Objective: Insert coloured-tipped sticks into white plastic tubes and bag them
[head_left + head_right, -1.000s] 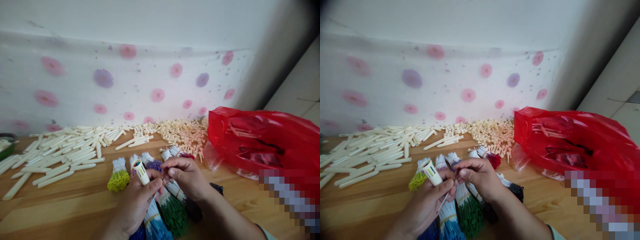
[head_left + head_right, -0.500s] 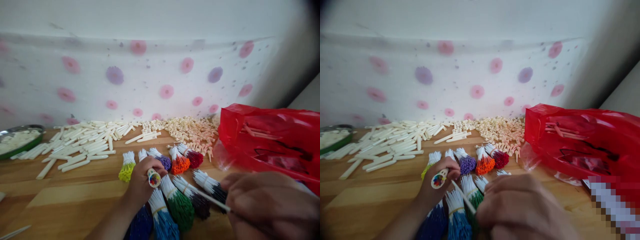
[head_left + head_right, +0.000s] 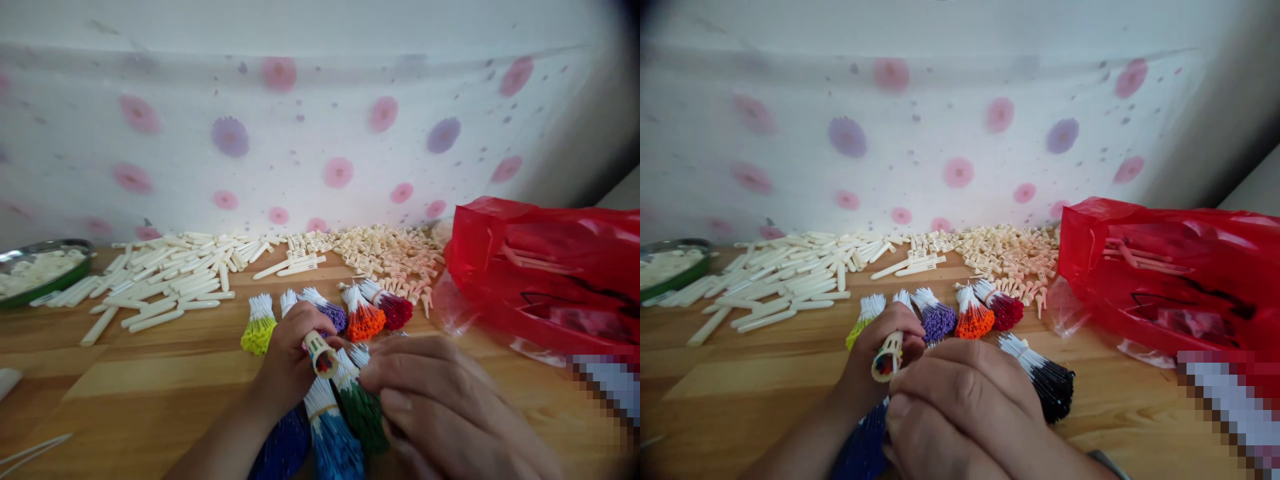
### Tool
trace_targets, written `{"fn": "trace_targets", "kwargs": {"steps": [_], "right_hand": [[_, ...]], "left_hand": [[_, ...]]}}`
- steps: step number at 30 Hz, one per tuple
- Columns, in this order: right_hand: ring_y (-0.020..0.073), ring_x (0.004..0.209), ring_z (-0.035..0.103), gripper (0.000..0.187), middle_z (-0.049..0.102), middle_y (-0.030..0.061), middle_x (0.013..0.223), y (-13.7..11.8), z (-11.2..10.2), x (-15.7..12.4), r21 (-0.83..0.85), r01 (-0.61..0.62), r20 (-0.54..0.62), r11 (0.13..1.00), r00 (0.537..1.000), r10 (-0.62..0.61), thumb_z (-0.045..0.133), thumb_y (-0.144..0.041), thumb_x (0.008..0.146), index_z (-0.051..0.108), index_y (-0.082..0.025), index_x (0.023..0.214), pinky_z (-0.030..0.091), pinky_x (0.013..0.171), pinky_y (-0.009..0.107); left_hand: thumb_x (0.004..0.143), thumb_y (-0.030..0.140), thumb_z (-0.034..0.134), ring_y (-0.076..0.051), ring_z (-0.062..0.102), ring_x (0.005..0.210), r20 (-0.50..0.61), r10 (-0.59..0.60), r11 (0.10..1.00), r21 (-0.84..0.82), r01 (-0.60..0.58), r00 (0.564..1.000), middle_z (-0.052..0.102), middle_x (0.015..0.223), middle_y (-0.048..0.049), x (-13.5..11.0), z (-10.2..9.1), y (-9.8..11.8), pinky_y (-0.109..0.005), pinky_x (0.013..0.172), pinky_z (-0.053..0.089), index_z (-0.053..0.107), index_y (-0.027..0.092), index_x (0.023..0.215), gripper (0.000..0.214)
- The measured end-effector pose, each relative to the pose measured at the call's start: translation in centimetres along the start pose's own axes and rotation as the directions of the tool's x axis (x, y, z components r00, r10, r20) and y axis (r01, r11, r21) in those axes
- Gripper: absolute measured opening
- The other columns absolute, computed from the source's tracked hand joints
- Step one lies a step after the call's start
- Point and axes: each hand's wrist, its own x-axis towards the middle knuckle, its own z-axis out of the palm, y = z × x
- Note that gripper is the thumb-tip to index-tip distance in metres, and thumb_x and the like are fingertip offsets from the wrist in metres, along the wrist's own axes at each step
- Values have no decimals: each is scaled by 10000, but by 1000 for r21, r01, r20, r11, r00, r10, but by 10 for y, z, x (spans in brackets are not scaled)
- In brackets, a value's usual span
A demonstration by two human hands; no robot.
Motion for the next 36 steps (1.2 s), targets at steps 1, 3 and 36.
{"fn": "trace_targets", "kwargs": {"steps": [1,3,36], "right_hand": [[172,920,683,426,708,29,1012,0,4,0,9,-7,-33,1000,999,7,664,-45,750,567,-226,1123,582,773,188],[174,885,685,420,710,39,981,1,10,3,-3,32,-60,999,998,-32,660,-36,741,563,-217,1107,582,788,230],[113,702,584,149,612,28,782,43,18,23,-108,-143,-30,984,990,141,577,-61,786,672,-175,772,453,594,197]], "left_hand": [[812,171,607,-146,521,691,3,0,1000,6,0,1000,529,724,4,0,0,0,-270,620,385,598,193,767,51],[815,168,600,-147,526,706,7,-3,1000,14,3,1000,534,733,6,1,1,0,-270,632,391,595,197,772,52],[939,366,384,-215,509,851,35,182,813,557,-170,983,545,934,-74,0,-9,-2,-325,737,425,541,194,1053,259]]}}
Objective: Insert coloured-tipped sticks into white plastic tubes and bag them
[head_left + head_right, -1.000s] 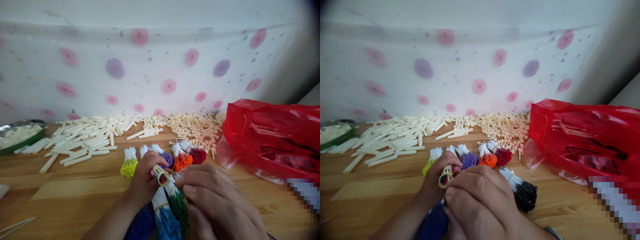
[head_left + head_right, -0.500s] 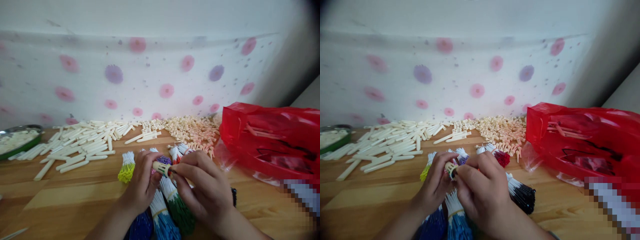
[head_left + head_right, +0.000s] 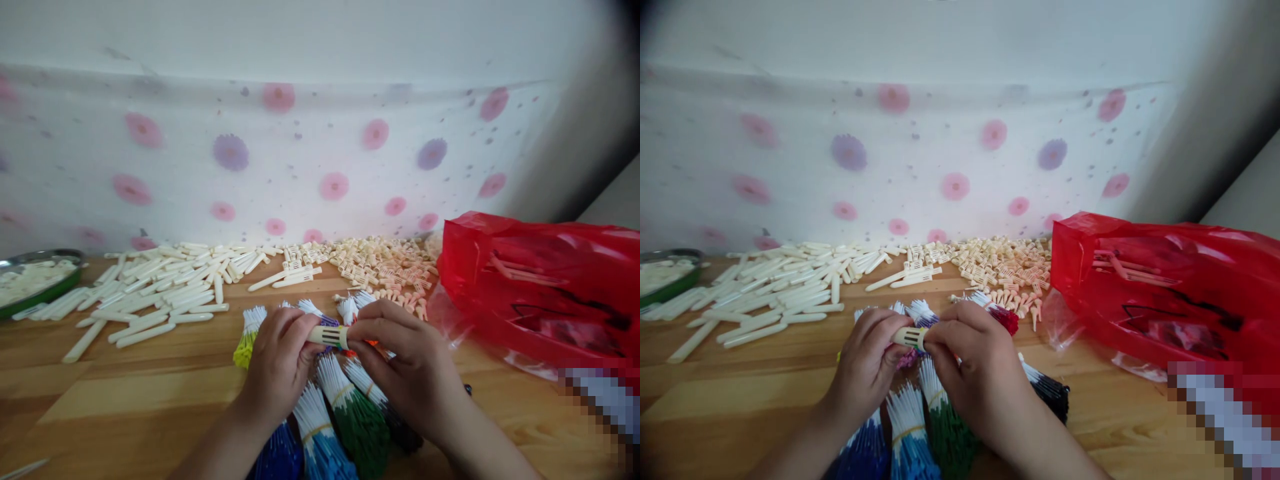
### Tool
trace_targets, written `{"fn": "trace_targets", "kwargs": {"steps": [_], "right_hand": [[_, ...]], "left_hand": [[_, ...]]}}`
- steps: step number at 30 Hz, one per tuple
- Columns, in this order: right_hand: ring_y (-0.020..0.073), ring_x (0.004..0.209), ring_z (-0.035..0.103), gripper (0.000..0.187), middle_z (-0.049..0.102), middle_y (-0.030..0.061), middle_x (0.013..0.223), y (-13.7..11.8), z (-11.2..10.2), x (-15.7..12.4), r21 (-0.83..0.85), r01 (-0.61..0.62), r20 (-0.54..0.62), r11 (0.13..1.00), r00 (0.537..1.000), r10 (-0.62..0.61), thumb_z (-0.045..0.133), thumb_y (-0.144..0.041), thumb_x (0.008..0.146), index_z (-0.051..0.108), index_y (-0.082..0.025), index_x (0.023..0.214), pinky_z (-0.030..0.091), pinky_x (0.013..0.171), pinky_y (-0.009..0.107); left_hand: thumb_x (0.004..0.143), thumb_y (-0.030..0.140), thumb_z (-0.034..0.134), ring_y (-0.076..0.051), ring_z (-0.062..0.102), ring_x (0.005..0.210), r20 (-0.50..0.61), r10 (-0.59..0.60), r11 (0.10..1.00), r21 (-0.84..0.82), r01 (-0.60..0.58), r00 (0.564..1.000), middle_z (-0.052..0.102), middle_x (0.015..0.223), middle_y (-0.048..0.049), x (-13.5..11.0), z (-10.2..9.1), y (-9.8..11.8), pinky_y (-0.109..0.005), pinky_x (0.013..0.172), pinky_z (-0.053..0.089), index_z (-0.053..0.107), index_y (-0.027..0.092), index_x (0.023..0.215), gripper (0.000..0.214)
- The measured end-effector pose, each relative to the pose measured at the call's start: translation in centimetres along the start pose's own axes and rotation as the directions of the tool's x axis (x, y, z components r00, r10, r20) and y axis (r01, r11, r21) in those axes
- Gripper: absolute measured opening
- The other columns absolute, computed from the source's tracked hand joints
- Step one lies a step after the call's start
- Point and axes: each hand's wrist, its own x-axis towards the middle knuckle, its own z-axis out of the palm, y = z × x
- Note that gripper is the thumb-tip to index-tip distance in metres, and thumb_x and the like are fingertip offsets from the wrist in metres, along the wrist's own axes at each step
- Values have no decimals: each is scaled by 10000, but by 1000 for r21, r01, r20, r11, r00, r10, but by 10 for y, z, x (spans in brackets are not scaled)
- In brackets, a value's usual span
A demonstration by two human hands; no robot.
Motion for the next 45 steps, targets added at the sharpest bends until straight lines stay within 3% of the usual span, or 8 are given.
{"fn": "trace_targets", "kwargs": {"steps": [10,20,26,29,32,35,39,45], "right_hand": [[130,623,523,149,551,-7,647,2,16,-3,264,-327,4,907,941,338,579,-168,791,586,-182,643,401,579,243],[131,665,516,188,556,-4,684,1,19,-4,402,-360,32,842,925,380,545,-251,858,615,-183,698,405,619,236],[130,686,548,154,617,14,758,4,13,-12,614,-463,173,639,869,463,632,-320,820,716,-192,811,426,628,239],[129,696,575,135,645,13,777,9,-1,-19,654,-431,112,622,868,484,640,-317,818,725,-217,852,443,629,239],[141,721,594,110,657,14,781,21,-29,-33,452,-386,-89,805,878,471,616,-273,829,707,-212,841,456,652,253],[157,721,597,116,656,32,775,38,-60,-57,-24,-440,-76,898,896,437,571,-206,839,683,-179,829,457,651,271],[197,803,593,126,650,69,837,51,-77,-97,-462,-378,140,802,862,487,555,-149,833,677,-153,863,468,722,317],[202,893,577,119,627,75,944,44,-66,-111,-742,-291,143,604,811,567,577,-204,844,676,-173,902,465,785,289]], "left_hand": [[936,313,394,-228,489,792,-36,81,978,195,-73,996,559,899,-86,0,-6,-3,-351,700,389,555,167,1054,248],[928,307,421,-227,486,780,-48,67,955,293,-50,997,574,873,-75,2,-5,-5,-349,701,384,558,183,1050,221],[925,303,423,-235,504,800,-74,58,975,219,-40,996,576,899,-84,1,-3,-5,-354,714,397,559,176,1061,231],[917,283,434,-228,535,832,-59,-13,998,57,17,998,582,912,-75,-2,3,-3,-342,740,418,547,185,1028,187],[901,269,448,-212,572,837,70,-123,978,-163,133,990,597,917,-64,-4,9,0,-315,733,449,509,195,1039,169],[856,237,493,-204,592,820,248,-133,949,-248,195,960,619,906,-47,-4,15,5,-300,715,462,524,208,1010,160],[710,51,460,-193,602,826,417,-52,961,-227,160,907,647,892,-15,-3,21,13,-297,729,463,592,224,949,323],[681,4,449,-198,601,905,594,79,971,-227,73,801,670,932,-34,9,23,28,-316,811,468,654,217,960,406]]}}
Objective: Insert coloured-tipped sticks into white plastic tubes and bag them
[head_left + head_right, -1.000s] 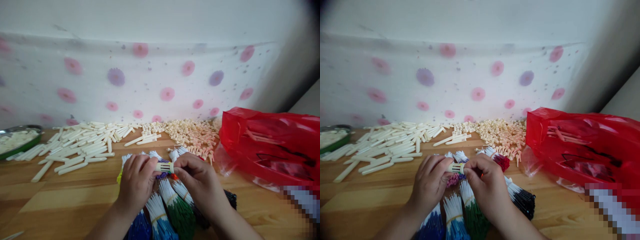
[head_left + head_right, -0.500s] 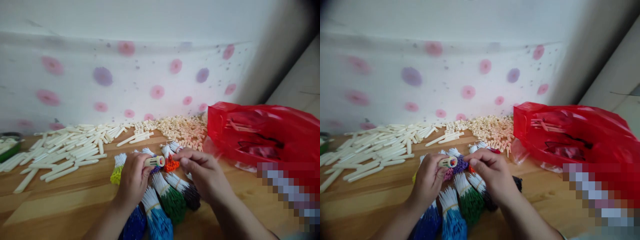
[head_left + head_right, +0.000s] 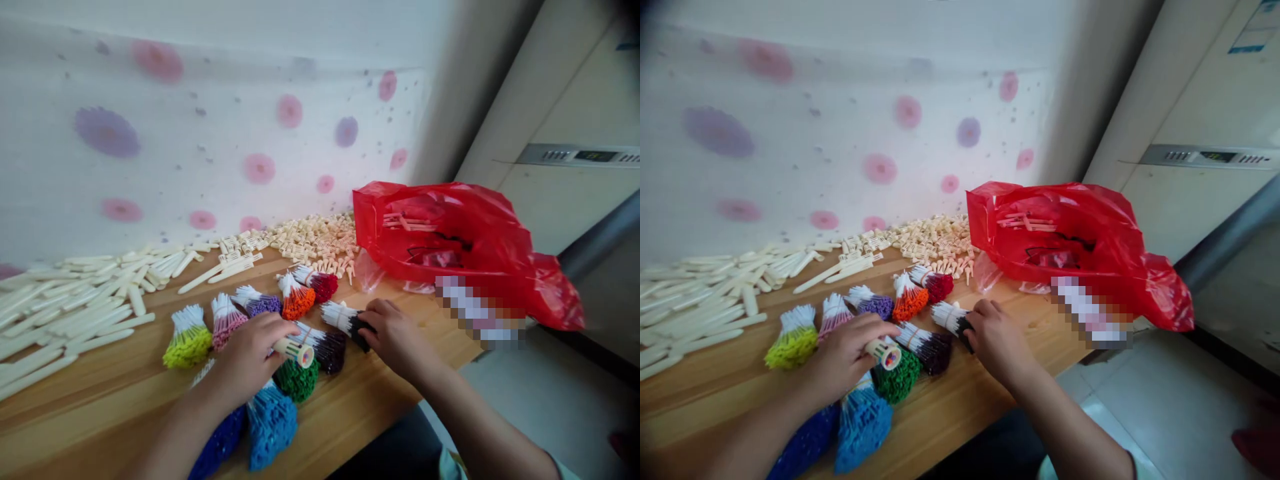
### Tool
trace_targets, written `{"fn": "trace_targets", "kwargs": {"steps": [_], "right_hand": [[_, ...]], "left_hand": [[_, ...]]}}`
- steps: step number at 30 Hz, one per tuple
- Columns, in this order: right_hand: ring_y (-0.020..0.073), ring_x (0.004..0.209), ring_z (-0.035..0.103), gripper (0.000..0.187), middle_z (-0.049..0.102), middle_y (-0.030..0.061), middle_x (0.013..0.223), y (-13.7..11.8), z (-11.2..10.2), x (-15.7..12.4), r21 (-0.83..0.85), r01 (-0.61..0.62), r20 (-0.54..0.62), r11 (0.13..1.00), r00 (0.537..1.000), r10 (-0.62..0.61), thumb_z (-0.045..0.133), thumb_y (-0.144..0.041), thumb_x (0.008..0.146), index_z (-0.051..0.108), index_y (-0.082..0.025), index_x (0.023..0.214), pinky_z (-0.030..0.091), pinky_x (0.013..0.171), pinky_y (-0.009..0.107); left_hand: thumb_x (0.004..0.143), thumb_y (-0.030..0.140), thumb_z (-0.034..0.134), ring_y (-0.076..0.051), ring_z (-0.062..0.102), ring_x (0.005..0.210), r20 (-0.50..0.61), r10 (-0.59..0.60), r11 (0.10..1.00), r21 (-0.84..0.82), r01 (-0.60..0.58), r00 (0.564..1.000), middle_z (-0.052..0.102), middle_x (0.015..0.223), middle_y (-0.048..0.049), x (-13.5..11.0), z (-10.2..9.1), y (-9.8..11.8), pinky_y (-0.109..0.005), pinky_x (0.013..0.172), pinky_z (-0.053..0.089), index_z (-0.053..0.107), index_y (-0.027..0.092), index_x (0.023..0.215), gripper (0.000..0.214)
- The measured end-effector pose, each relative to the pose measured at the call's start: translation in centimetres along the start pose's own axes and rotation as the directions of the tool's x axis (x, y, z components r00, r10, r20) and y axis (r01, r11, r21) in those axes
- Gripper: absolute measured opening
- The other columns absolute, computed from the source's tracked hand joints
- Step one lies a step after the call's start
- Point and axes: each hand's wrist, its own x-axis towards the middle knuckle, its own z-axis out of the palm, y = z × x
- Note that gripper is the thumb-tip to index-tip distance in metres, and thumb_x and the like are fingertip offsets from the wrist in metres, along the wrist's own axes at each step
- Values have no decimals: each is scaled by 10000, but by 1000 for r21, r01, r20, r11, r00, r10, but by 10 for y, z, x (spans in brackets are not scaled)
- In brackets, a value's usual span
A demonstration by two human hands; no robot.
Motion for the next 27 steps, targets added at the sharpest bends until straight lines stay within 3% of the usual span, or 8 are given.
{"fn": "trace_targets", "kwargs": {"steps": [2,5,9,13,21,27], "right_hand": [[215,860,584,121,631,86,889,-6,-1,3,-50,-12,12,999,1000,13,554,-179,847,673,-158,833,464,728,288],[235,819,595,143,633,124,853,-11,-3,9,-133,-21,31,991,999,26,523,-143,848,663,-122,826,444,641,280],[225,773,613,152,645,125,823,-6,-3,15,-177,64,108,982,993,-45,516,-108,835,667,-114,816,423,610,268],[224,779,623,174,660,118,831,-2,-7,21,-168,123,165,978,982,-95,499,-103,831,670,-125,807,426,649,280],[211,786,630,147,668,125,853,1,-11,27,-121,49,175,991,984,-27,526,-140,777,663,-115,826,411,664,267],[200,802,615,116,658,102,843,3,-13,25,-68,36,158,997,987,-25,529,-147,740,643,-139,756,374,636,252]], "left_hand": [[713,21,479,-218,570,1041,104,74,996,48,-79,992,645,1116,-41,10,0,11,-353,909,442,643,256,1068,456],[744,72,513,-265,532,1148,250,139,975,136,-177,958,481,1385,-38,32,8,30,-427,964,418,574,328,1199,526],[775,154,538,-311,577,1093,337,134,952,217,-215,932,480,1382,-94,60,23,47,-457,906,464,585,283,1179,427],[781,177,545,-297,609,1035,361,144,945,227,-236,922,560,1284,-110,70,28,49,-421,870,492,622,246,1107,342],[800,234,533,-315,584,1059,365,125,939,257,-228,923,534,1331,-118,65,37,42,-450,886,479,605,229,1164,372],[772,316,583,-319,595,988,372,108,941,261,-216,922,589,1264,-85,66,33,45,-467,822,496,658,268,1052,293]]}}
